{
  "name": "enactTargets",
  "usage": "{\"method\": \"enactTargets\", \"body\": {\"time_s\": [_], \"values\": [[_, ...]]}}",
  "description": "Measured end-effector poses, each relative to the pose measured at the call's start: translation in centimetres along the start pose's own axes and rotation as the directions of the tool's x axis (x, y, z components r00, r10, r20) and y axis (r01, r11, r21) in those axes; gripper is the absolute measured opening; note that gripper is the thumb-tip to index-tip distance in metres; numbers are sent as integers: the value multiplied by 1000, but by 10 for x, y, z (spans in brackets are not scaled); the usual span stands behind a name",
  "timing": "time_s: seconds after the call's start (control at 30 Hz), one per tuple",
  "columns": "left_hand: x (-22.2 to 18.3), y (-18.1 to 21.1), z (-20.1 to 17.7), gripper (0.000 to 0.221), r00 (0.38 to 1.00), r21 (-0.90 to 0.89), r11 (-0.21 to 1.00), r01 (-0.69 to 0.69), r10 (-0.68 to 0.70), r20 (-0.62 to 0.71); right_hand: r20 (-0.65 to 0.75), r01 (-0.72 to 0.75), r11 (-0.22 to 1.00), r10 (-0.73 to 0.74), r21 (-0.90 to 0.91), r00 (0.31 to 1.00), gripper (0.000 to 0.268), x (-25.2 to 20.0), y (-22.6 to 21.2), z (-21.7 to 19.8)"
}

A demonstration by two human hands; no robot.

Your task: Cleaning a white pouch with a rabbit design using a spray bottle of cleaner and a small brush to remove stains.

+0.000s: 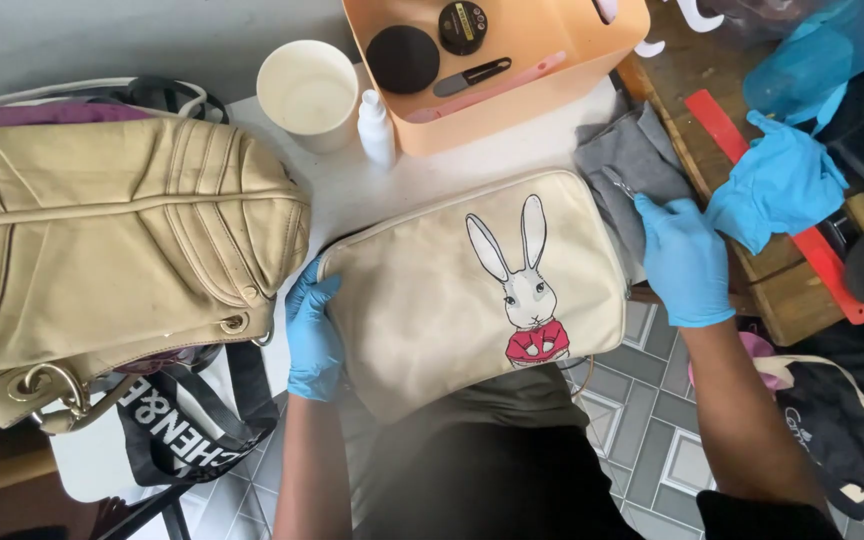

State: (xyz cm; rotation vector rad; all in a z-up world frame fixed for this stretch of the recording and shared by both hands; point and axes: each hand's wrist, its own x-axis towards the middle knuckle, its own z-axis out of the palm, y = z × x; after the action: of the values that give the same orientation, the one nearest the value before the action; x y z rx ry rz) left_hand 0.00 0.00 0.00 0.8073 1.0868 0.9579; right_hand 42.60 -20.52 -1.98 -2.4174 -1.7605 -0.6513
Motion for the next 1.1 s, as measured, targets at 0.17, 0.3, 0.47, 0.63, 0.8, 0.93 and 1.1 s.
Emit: {"method": "enactTargets", "body": {"time_s": [0.17,0.3,0.47,0.63,0.8,0.93,1.1], "values": [[2,-5,1,33,1000,-19,1000,-11,11,-23,-1,2,978,-2,209,1000,31,10,-2,-15],[3,0,3,34,1000,-31,999,-13,12,-15,47,11,994,-16,107,999,33,0,16,14],[4,-16,-6,46,979,-104,978,-182,190,79,81,-13,992,3,124,997,37,8,-2,-4],[3,-13,-3,46,982,-119,979,-166,175,74,81,0,987,-13,163,997,37,11,4,-12],[5,-16,-5,46,977,-87,978,-190,198,82,-9,-151,894,171,421,985,29,19,-4,-53],[3,-14,-3,47,986,-134,981,-140,151,76,-65,-101,913,137,395,988,26,13,-11,-40],[0,-12,-2,45,987,-139,981,-132,142,69,112,-134,962,110,237,988,32,4,-6,-7]]}}
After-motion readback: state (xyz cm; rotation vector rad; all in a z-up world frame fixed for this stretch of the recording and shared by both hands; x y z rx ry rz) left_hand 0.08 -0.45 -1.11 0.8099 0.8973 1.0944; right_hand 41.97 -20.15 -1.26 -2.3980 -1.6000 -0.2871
